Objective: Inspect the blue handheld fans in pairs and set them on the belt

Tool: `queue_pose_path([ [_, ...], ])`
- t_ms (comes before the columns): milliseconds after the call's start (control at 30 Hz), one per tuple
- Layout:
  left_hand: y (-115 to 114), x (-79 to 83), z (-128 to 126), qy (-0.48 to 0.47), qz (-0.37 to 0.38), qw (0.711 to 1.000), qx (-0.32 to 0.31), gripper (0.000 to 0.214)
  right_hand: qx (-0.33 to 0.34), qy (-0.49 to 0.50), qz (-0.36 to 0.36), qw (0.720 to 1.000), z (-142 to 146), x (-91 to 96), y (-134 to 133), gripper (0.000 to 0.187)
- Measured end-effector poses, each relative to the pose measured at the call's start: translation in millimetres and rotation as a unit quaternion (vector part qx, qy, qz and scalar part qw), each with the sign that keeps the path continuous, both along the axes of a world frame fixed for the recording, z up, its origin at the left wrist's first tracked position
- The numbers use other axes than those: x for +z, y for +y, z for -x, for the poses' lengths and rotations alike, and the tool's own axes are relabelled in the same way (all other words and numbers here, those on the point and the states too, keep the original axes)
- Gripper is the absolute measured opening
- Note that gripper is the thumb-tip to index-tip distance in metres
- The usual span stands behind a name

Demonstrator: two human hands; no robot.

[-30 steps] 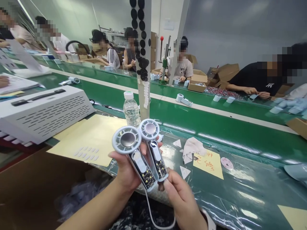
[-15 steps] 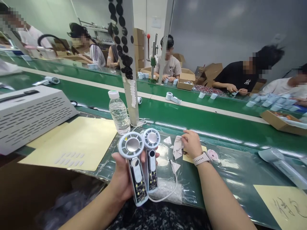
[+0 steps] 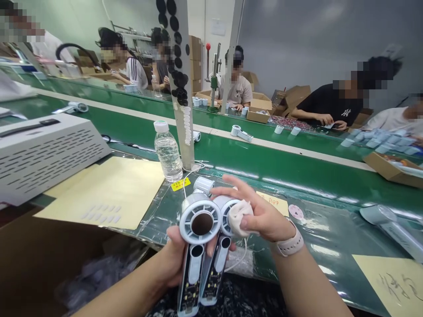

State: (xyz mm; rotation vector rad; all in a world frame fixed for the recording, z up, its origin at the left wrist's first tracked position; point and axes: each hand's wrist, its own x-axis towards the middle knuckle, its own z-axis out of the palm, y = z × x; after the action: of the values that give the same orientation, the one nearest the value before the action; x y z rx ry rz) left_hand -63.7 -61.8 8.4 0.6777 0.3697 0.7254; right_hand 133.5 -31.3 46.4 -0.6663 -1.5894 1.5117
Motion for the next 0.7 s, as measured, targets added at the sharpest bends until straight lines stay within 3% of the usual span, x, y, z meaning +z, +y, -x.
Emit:
queue_pose_path([
  [67,0,-0.4,1,0.008,0.009,1.0,-0.004,0.072,0.036,-0.015,0.05,0.998,2,-2.0,-2,0.065],
  [133,0,-1.5,2,0.003,0.012,1.0,0.009,0.071,0.025,-0.012,0.076,0.997,9,-3.6,-6,0.055],
  [200,0,-3.3,2,-0.004,0.011,1.0,0.023,0.071,-0.039,-0.005,0.048,0.998,21,-6.1,-10,0.047],
  [300,0,-7.7,4,-0.014,0.013,0.999,0.026,0.071,-0.169,-0.06,-0.049,0.982,35,-12.5,-11,0.043],
  [467,3,-7.4,10,-0.105,0.001,0.994,0.039,0.07,-0.375,-0.213,-0.126,0.893,15,-25.5,7,0.043],
  [533,6,-1.3,11,-0.121,-0.024,0.991,0.057,0.069,-0.409,-0.23,-0.121,0.875,-3,-29.2,16,0.041],
  [633,8,9.2,11,-0.104,-0.069,0.99,0.069,0.068,-0.451,-0.264,-0.131,0.843,-12,-32.8,18,0.057],
  [667,8,12.0,11,-0.097,-0.085,0.988,0.08,0.066,-0.458,-0.251,-0.13,0.843,-9,-33.9,13,0.059],
  [700,8,14.2,12,-0.08,-0.105,0.987,0.095,0.064,-0.439,-0.217,-0.117,0.864,-3,-35.2,7,0.059],
])
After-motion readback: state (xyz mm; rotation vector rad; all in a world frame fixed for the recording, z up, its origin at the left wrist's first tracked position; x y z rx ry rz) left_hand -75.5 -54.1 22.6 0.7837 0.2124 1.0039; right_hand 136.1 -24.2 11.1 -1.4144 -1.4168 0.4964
